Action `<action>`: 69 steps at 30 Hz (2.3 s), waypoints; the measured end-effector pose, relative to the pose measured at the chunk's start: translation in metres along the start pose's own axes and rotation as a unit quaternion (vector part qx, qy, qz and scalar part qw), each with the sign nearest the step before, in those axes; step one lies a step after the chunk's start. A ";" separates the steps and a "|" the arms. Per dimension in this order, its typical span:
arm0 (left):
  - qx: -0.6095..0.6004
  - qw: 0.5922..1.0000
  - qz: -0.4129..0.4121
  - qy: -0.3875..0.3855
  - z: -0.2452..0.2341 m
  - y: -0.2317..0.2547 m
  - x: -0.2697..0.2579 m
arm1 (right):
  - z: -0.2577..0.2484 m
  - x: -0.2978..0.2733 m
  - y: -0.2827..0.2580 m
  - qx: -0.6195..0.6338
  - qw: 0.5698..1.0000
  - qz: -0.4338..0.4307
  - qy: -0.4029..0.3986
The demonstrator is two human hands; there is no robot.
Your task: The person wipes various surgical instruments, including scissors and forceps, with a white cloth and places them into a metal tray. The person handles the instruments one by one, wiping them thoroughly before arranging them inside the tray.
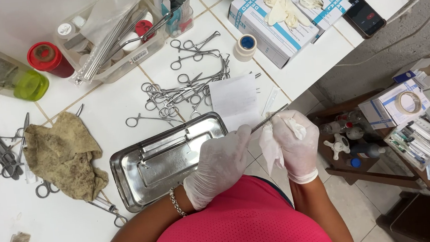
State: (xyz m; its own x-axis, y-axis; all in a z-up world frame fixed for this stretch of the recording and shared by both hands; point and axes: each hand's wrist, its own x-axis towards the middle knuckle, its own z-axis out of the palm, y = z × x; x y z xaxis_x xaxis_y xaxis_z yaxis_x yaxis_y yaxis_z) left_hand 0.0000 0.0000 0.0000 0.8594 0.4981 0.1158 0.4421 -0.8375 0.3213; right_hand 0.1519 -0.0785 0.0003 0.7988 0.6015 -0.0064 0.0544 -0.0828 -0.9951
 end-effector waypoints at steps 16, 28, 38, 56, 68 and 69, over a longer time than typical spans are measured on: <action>-0.339 0.934 -0.101 -0.043 -0.022 0.000 0.006 | 0.002 0.000 -0.014 0.049 0.997 0.050 -0.007; -0.178 0.981 -0.072 -0.008 -0.003 0.002 0.004 | -0.003 0.005 0.001 -0.020 1.000 0.004 0.000; -0.519 0.828 -0.205 -0.056 -0.041 0.013 0.021 | -0.049 0.016 0.024 0.018 0.979 -0.114 -0.167; -0.191 0.980 0.022 0.044 -0.035 0.041 0.020 | -0.049 -0.011 -0.022 0.074 0.989 -0.072 -0.106; -0.001 0.990 0.134 0.036 -0.016 0.027 0.016 | -0.047 -0.002 0.014 -0.081 0.991 -0.103 0.012; -0.001 0.990 0.136 0.036 -0.016 0.026 0.016 | -0.045 -0.001 0.013 -0.081 0.991 -0.104 0.013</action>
State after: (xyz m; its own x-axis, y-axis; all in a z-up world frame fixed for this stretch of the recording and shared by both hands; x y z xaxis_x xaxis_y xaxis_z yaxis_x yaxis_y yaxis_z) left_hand 0.0209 -0.0101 0.0246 0.9258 0.2698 0.2647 0.1971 -0.9422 0.2711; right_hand 0.1786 -0.1160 -0.0086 0.7749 0.5992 0.2013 0.3129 -0.0869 -0.9458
